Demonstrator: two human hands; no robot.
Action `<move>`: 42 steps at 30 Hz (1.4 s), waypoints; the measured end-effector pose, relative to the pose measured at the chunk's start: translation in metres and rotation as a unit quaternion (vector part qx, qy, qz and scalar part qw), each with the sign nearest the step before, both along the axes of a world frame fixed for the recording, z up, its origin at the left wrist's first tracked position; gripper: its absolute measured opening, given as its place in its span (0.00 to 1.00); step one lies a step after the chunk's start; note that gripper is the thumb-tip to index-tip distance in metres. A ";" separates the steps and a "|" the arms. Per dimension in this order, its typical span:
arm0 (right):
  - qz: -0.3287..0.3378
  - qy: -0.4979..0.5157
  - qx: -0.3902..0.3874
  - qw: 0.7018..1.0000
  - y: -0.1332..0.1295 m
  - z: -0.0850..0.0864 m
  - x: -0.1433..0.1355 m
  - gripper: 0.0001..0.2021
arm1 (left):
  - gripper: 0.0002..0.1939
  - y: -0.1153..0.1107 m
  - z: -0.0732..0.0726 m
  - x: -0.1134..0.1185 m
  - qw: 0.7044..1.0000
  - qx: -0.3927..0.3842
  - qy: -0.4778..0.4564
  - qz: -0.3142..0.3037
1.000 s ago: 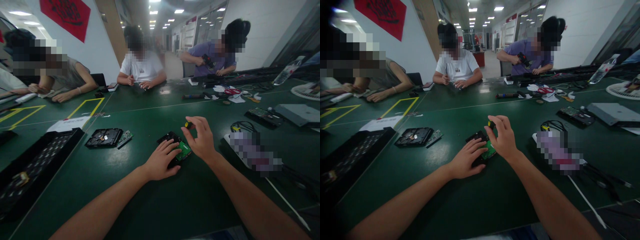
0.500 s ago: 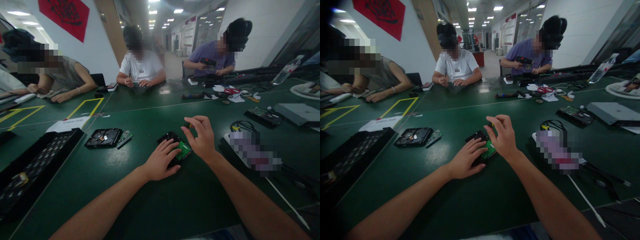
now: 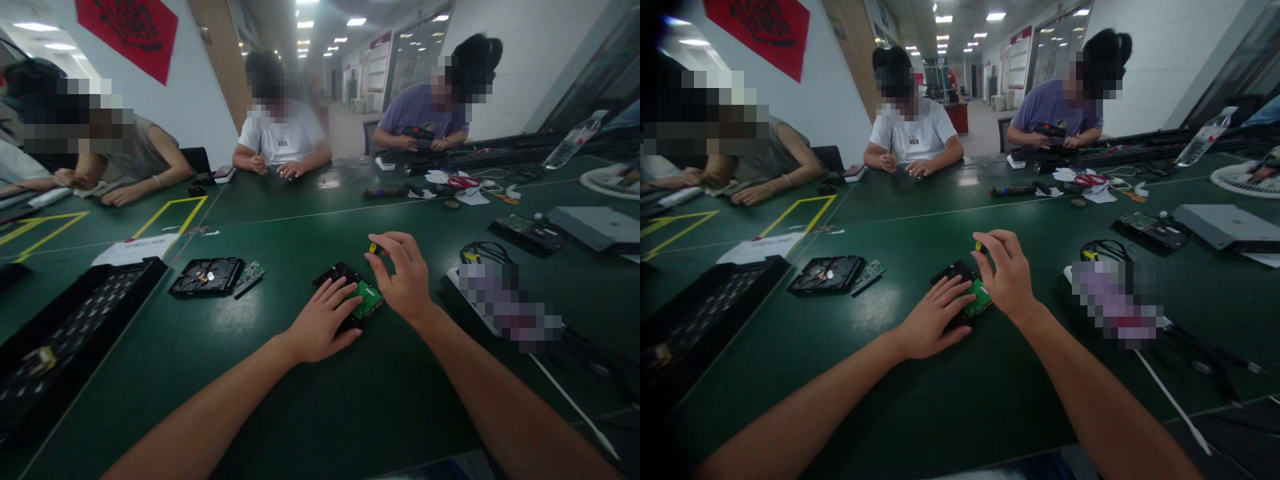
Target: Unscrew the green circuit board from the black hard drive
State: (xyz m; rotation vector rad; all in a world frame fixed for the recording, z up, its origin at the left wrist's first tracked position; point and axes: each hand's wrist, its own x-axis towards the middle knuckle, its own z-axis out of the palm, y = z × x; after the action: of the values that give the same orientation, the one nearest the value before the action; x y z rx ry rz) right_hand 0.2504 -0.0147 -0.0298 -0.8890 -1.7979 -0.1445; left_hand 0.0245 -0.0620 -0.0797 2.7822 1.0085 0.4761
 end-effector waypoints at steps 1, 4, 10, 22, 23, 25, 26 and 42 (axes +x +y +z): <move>0.005 -0.006 -0.001 1.000 0.000 0.000 0.000 0.18 | 0.33 0.000 0.000 0.000 1.000 0.001 0.000 0.000; 0.015 -0.013 -0.005 1.000 0.001 -0.001 -0.001 0.22 | 0.34 -0.001 0.001 0.000 1.000 0.008 -0.004 0.000; -0.007 -0.002 -0.002 1.000 0.002 -0.003 0.000 0.19 | 0.34 -0.002 0.002 0.001 1.000 0.021 -0.020 0.007; 0.029 0.030 -0.092 0.995 0.003 -0.015 -0.001 0.20 | 0.33 0.000 -0.002 0.001 1.000 0.021 -0.009 0.010; 0.028 0.029 -0.091 0.995 0.003 -0.016 -0.001 0.20 | 0.33 0.001 -0.002 0.001 1.000 0.021 -0.009 0.009; 0.017 0.023 -0.072 0.997 0.004 -0.014 -0.001 0.19 | 0.33 0.001 -0.002 0.000 1.000 0.019 -0.008 0.009; 0.012 0.018 -0.057 0.998 0.004 -0.012 0.000 0.19 | 0.33 0.001 -0.003 0.000 1.000 0.019 -0.008 0.009; 0.005 -0.003 -0.034 0.999 0.002 -0.005 0.000 0.20 | 0.34 0.000 -0.002 0.000 1.000 0.009 -0.020 0.007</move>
State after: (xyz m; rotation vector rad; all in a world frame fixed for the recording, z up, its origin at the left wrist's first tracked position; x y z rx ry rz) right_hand 0.2503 -0.0130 -0.0352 -0.9280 -1.8208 -0.0801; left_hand 0.0241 -0.0618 -0.0815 2.7700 1.0216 0.5435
